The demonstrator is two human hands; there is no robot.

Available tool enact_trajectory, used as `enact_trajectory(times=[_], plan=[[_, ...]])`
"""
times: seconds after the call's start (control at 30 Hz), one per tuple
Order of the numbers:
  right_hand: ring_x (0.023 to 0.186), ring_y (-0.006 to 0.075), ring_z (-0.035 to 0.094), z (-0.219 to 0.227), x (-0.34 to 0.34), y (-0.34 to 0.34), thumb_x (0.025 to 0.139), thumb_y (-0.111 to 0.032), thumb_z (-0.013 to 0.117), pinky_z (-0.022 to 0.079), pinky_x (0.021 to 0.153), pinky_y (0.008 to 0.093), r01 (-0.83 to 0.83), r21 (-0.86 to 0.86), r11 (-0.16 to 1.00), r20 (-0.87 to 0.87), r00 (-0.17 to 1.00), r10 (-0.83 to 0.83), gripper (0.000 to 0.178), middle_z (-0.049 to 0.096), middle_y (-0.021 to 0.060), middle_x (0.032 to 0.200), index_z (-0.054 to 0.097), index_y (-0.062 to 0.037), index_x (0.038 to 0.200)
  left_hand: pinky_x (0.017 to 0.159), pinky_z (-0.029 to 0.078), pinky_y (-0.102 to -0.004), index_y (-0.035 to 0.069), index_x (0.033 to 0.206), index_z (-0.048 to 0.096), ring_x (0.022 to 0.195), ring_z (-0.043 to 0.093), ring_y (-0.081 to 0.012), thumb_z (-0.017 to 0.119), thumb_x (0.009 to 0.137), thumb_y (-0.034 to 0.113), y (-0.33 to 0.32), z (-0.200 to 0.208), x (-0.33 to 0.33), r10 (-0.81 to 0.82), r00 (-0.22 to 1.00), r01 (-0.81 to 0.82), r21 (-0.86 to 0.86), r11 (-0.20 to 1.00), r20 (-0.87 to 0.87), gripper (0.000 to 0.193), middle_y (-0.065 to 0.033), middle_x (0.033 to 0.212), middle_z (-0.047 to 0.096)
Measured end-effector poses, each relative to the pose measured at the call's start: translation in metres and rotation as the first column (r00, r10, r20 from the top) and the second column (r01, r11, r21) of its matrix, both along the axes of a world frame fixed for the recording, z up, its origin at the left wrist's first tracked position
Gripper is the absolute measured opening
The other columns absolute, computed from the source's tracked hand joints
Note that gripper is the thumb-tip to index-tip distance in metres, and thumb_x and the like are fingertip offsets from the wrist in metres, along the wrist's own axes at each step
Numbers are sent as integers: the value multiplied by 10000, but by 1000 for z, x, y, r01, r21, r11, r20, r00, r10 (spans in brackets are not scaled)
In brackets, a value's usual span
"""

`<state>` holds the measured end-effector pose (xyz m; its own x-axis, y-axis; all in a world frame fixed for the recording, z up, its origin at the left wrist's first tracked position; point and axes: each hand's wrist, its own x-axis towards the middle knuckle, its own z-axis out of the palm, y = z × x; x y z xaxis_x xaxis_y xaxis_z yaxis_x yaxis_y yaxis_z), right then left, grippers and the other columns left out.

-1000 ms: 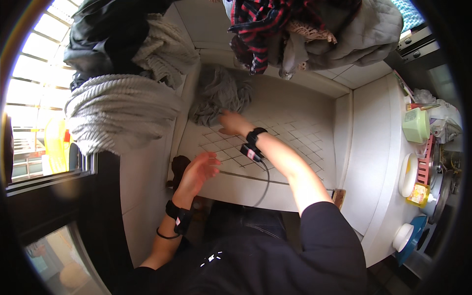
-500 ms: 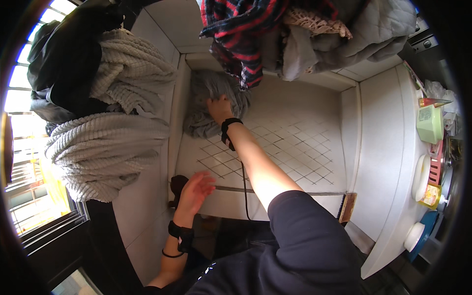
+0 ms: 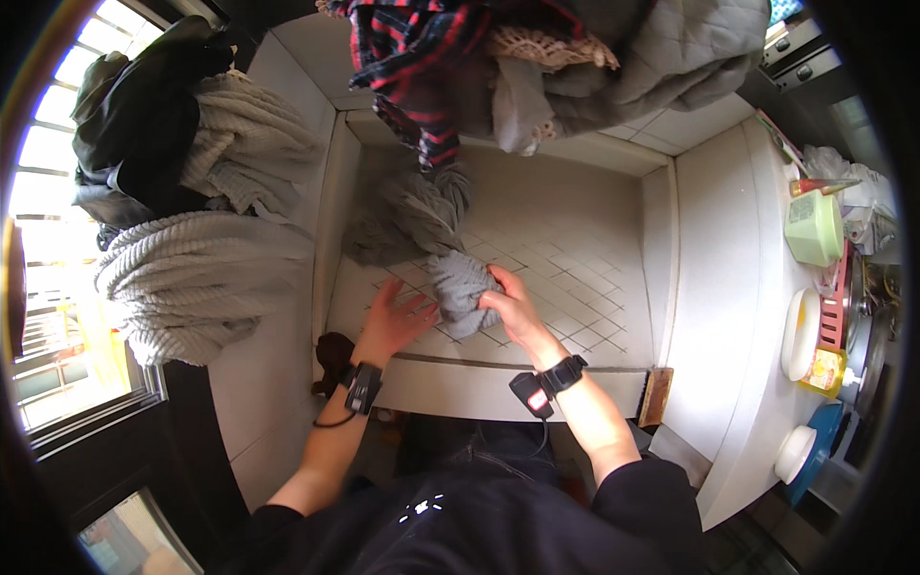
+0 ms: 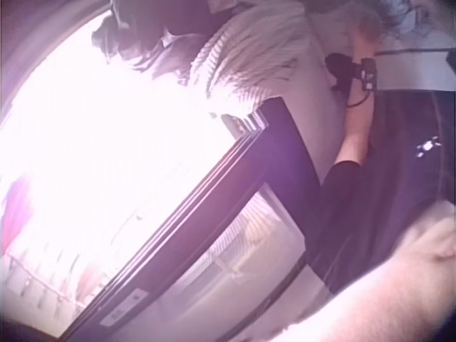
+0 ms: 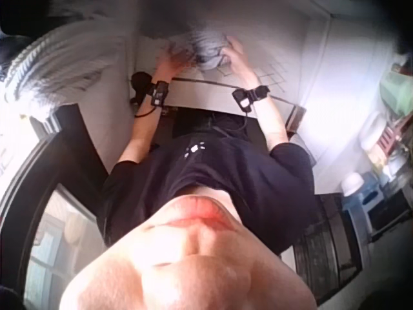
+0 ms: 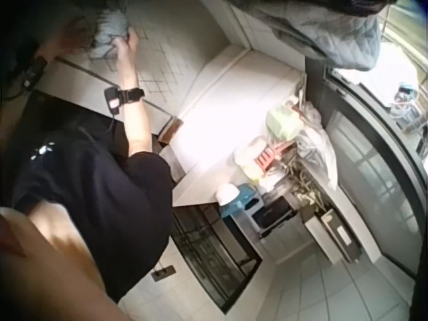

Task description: The person washes several pieces of clothing by hand in a small tiled basin. They submerge each item in water, agitate it, wring it out, and place it on a nearby ledge. The items include a dark patterned cloth, a light-colored cloth, and a gray towel.

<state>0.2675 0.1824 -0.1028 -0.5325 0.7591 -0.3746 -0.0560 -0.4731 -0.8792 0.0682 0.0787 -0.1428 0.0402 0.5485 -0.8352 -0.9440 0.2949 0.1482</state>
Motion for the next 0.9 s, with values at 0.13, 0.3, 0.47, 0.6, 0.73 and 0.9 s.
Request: enact_trajectory(times=[0.13,0.3,0.47,0.6,0.73,0.9], plan=[[804,122,544,36,35,-11,636,14,508,422,717,217,17,-51,999,-40,999,-19,334,605,44,865,572,26,964,962,352,-535,262,1408,184,1204,413,-318,565,845,519,29,-16,44,-175,979,171,43,984,110,727,-171,1366,338],[776,122,578,54,76,-9,629,27,539,457,693,225,41,-46,998,-170,984,-48,356,637,58,885,598,28,980,934,435,-378,40,996,595,975,592,-228,528,900,365,75,-14,92,-367,910,313,260,914,194,345,-77,964,644],[820,173,607,58,131,36,634,59,505,498,713,276,330,10,944,-294,903,-313,478,644,81,969,594,10,1101,814,490,-332,83,886,573,844,603,-172,564,865,122,112,17,77,-44,999,39,362,931,6,46,-16,898,633],[906,162,582,47,173,104,696,47,462,473,793,285,365,285,886,-216,925,-312,429,618,76,1041,588,-4,1104,851,463,-336,133,922,541,945,570,-143,581,867,107,134,42,64,140,926,52,486,872,-351,73,-5,965,610],[1040,216,554,0,201,175,761,3,468,430,908,342,497,311,810,88,834,-545,461,586,96,1159,530,-28,1217,871,410,-310,138,1205,512,1006,541,-165,538,904,156,146,39,73,-52,949,222,542,811,-311,303,-35,1152,569],[1289,312,371,-76,207,207,755,-159,596,344,1024,377,5,562,827,724,481,-495,607,385,190,1399,433,-92,1336,956,371,-319,103,1282,481,1129,496,-170,541,906,214,144,-8,54,-350,593,608,119,785,-725,397,-57,1268,513]])
